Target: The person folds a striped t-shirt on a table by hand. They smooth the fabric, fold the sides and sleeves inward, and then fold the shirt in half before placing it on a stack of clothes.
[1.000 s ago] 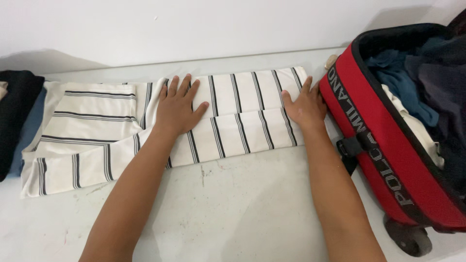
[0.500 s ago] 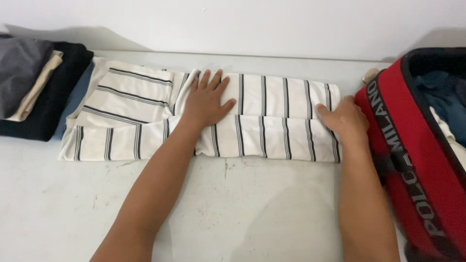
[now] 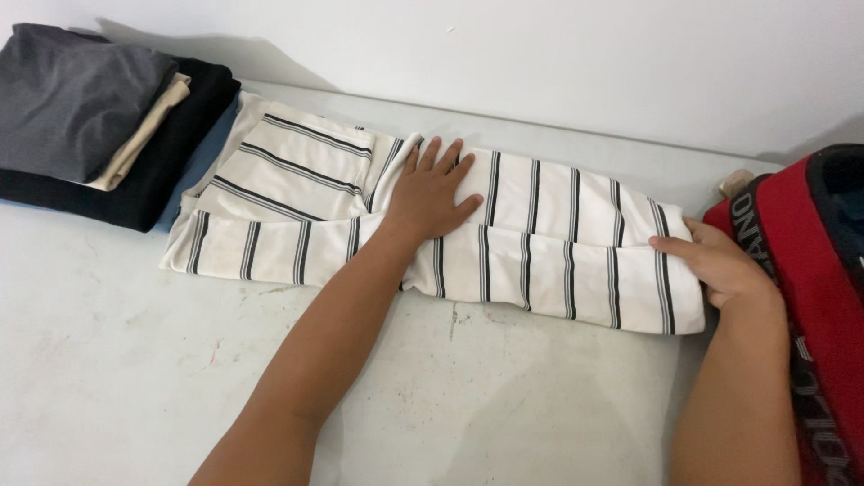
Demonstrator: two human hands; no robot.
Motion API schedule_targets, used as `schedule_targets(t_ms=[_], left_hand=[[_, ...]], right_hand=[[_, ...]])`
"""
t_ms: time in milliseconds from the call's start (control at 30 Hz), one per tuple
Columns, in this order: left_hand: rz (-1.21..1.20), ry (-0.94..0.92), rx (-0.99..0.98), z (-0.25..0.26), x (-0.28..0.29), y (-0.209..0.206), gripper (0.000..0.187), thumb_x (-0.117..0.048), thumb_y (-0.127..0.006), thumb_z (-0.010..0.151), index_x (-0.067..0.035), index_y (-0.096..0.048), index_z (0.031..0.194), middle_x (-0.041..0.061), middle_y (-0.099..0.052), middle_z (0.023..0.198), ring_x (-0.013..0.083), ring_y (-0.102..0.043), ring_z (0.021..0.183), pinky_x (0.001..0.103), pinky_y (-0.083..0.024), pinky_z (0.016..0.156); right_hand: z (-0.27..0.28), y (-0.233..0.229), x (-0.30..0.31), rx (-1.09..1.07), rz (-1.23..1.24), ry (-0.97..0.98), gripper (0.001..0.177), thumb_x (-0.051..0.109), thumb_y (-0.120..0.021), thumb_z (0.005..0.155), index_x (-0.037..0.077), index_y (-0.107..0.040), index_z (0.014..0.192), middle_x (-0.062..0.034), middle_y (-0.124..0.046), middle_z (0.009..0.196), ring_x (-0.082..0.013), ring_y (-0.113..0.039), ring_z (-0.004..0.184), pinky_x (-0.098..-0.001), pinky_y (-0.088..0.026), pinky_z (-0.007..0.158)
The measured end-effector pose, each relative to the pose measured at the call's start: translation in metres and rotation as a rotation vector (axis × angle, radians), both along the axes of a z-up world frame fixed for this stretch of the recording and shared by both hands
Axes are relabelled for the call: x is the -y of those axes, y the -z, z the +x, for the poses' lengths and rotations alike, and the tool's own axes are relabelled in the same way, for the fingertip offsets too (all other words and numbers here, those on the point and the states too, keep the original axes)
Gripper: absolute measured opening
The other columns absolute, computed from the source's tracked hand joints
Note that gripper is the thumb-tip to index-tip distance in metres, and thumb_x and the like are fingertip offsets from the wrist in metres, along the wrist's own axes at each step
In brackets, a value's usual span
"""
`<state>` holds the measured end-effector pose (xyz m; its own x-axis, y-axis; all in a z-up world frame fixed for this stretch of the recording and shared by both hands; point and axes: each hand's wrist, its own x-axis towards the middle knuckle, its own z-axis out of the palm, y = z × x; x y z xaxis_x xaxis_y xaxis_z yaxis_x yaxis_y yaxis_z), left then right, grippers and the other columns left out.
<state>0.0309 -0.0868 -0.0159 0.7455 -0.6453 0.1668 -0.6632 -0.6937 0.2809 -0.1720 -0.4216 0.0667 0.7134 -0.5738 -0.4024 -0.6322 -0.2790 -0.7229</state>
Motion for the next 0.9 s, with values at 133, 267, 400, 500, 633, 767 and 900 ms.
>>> schedule_targets(t_ms=[133, 267, 400, 500, 633, 767, 900], left_hand=[[0.017, -0.012, 0.003, -0.002, -0.001, -0.001, 0.073, -0.059, -0.044, 0.097, -0.02, -0.036, 0.157, 0.005, -0.024, 0.167, 0.0322, -0.014, 0.155, 0.049, -0.009, 0.125], [0.026, -0.019, 0.001, -0.002, -0.001, -0.005, 0.073, -0.06, -0.042, 0.097, -0.02, -0.035, 0.158, 0.005, -0.023, 0.168, 0.0314, -0.014, 0.155, 0.048, -0.008, 0.126], [0.031, -0.026, -0.012, -0.004, 0.001, -0.002, 0.072, -0.061, -0.041, 0.097, -0.022, -0.034, 0.157, 0.004, -0.022, 0.167, 0.0309, -0.013, 0.155, 0.048, -0.008, 0.125], [0.041, -0.032, -0.003, -0.004, 0.002, 0.001, 0.073, -0.062, -0.041, 0.097, -0.021, -0.034, 0.158, 0.005, -0.022, 0.168, 0.0322, -0.013, 0.155, 0.049, -0.008, 0.126], [0.062, -0.044, -0.008, 0.0, 0.01, 0.002, 0.076, -0.064, -0.038, 0.095, -0.022, -0.032, 0.158, 0.006, -0.02, 0.167, 0.0333, -0.01, 0.154, 0.051, -0.007, 0.123], [0.071, -0.042, 0.036, -0.008, 0.022, 0.008, 0.079, -0.068, -0.036, 0.097, -0.019, -0.032, 0.159, 0.009, -0.021, 0.168, 0.0344, -0.01, 0.156, 0.055, -0.006, 0.125], [0.058, -0.028, 0.02, -0.016, 0.039, 0.006, 0.081, -0.07, -0.035, 0.095, -0.019, -0.032, 0.158, 0.009, -0.02, 0.168, 0.0342, -0.01, 0.155, 0.055, -0.007, 0.124]], right_hand=[[-0.007, -0.007, -0.005, -0.01, 0.005, -0.107, 0.093, 0.014, -0.075, 0.079, 0.013, -0.035, 0.163, -0.0252, -0.062, 0.139, -0.0319, -0.059, 0.128, -0.043, -0.041, 0.112], [-0.003, 0.001, -0.013, -0.222, -0.2, -0.193, 0.086, 0.017, -0.073, 0.084, 0.011, -0.036, 0.162, -0.0236, -0.058, 0.148, -0.0337, -0.055, 0.136, -0.0451, -0.035, 0.118], [0.001, 0.006, -0.016, -0.251, -0.187, -0.15, 0.075, 0.026, -0.069, 0.09, 0.012, -0.04, 0.158, -0.0205, -0.053, 0.151, -0.033, -0.05, 0.14, -0.0453, -0.035, 0.118], [0.003, 0.005, -0.015, -0.296, -0.289, -0.143, 0.066, 0.021, -0.068, 0.091, 0.009, -0.05, 0.154, -0.0233, -0.062, 0.144, -0.0361, -0.059, 0.133, -0.0474, -0.042, 0.115], [0.0, -0.002, -0.013, -0.068, -0.087, -0.002, 0.056, 0.021, -0.061, 0.095, -0.002, -0.054, 0.146, -0.0248, -0.067, 0.135, -0.0339, -0.064, 0.122, -0.0459, -0.047, 0.105], [-0.009, -0.011, -0.002, 0.28, 0.122, 0.046, 0.055, 0.019, -0.058, 0.096, -0.006, -0.051, 0.145, -0.0209, -0.066, 0.132, -0.0271, -0.066, 0.114, -0.0403, -0.053, 0.093], [-0.018, -0.007, 0.017, 0.642, 0.246, -0.036, 0.056, 0.015, -0.056, 0.102, -0.017, -0.05, 0.147, -0.0282, -0.064, 0.129, -0.0297, -0.067, 0.109, -0.0397, -0.055, 0.094]])
